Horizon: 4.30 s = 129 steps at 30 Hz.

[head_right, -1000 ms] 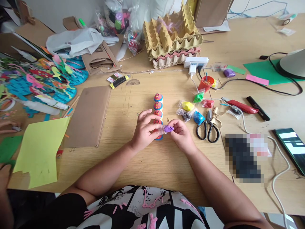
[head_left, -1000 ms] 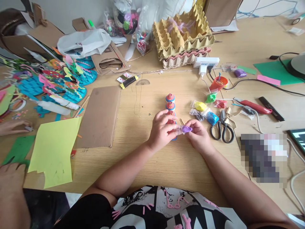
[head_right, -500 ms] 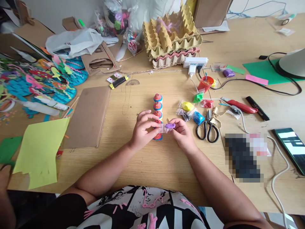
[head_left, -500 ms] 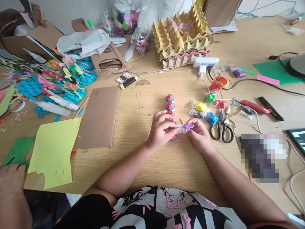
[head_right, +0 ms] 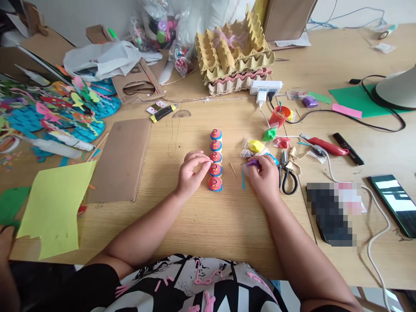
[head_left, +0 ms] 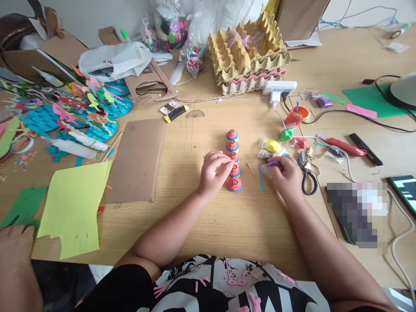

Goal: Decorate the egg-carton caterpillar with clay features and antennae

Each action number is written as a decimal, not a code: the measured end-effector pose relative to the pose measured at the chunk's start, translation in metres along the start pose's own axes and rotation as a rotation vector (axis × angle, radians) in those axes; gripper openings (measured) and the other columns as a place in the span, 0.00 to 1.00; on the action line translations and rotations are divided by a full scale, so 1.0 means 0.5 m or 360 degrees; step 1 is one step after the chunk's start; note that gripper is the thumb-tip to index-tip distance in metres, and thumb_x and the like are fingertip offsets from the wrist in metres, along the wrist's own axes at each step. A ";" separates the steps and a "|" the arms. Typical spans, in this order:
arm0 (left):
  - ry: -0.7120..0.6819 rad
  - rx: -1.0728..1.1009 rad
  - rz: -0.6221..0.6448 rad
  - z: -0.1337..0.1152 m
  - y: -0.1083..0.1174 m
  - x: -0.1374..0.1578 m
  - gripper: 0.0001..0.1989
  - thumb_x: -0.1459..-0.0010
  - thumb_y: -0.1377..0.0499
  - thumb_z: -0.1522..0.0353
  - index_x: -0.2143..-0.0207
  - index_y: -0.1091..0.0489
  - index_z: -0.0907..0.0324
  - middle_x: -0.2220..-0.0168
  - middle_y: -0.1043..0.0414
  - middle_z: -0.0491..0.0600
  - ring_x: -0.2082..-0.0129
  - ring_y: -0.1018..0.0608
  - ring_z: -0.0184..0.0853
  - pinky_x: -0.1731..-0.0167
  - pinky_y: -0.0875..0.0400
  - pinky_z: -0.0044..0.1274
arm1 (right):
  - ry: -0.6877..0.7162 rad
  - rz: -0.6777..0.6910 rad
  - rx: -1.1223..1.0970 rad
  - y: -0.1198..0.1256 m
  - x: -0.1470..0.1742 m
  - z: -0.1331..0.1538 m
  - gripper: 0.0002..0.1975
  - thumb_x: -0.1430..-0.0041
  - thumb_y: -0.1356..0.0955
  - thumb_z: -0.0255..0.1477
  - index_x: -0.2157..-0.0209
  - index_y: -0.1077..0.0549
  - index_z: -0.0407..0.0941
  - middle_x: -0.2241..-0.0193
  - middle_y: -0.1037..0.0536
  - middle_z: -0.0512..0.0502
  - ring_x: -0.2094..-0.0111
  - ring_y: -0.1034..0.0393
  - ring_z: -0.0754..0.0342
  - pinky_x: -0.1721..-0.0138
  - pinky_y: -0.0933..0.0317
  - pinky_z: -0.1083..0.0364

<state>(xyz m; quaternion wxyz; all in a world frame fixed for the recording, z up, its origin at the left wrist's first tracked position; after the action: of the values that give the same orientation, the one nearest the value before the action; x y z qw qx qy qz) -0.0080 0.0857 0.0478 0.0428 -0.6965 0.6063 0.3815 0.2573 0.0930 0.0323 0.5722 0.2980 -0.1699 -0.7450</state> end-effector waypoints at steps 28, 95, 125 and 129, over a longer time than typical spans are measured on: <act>-0.0028 0.0009 -0.0023 -0.002 0.001 -0.003 0.08 0.31 0.38 0.65 0.63 0.21 0.56 0.63 0.18 0.49 0.53 0.19 0.38 0.47 0.24 0.33 | 0.0411 0.0228 0.1078 -0.088 0.056 0.081 0.11 0.34 0.32 0.34 0.68 0.21 0.45 0.49 0.24 0.36 0.45 0.36 0.36 0.47 0.43 0.39; -0.0663 -0.0079 0.0207 -0.116 -0.010 0.020 0.05 0.37 0.31 0.68 0.59 0.19 0.48 0.64 0.16 0.43 0.56 0.22 0.36 0.52 0.27 0.30 | -0.0329 0.0690 -0.1377 -0.135 0.096 0.065 0.15 0.46 0.20 0.44 0.68 0.18 0.46 0.74 0.22 0.50 0.72 0.32 0.57 0.67 0.34 0.55; -0.0560 -0.0108 0.0275 -0.113 -0.023 0.016 0.05 0.35 0.33 0.63 0.57 0.20 0.49 0.62 0.17 0.45 0.56 0.22 0.37 0.51 0.28 0.34 | -0.0209 0.0686 -0.1281 -0.135 0.090 0.057 0.18 0.39 0.24 0.46 0.72 0.22 0.46 0.76 0.26 0.51 0.73 0.36 0.57 0.68 0.38 0.55; -0.0530 -0.0148 0.0325 -0.107 -0.030 0.015 0.04 0.36 0.33 0.61 0.60 0.19 0.49 0.62 0.16 0.45 0.56 0.21 0.38 0.51 0.27 0.35 | -0.0014 0.0670 -0.1072 -0.115 0.084 0.088 0.21 0.34 0.28 0.47 0.74 0.24 0.46 0.76 0.25 0.49 0.72 0.34 0.55 0.67 0.36 0.54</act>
<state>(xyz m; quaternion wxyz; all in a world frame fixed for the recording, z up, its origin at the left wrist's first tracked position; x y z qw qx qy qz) 0.0306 0.0553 0.0752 0.0713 -0.5600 0.6400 0.5213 0.1788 0.0658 0.0213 0.7773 0.0491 0.0241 -0.6267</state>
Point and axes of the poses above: each hand's wrist, its own x-axis away from the middle knuckle, its own y-axis out of the back of the hand, z = x × y, the point moved 9 cm from there along -x, towards the middle knuckle
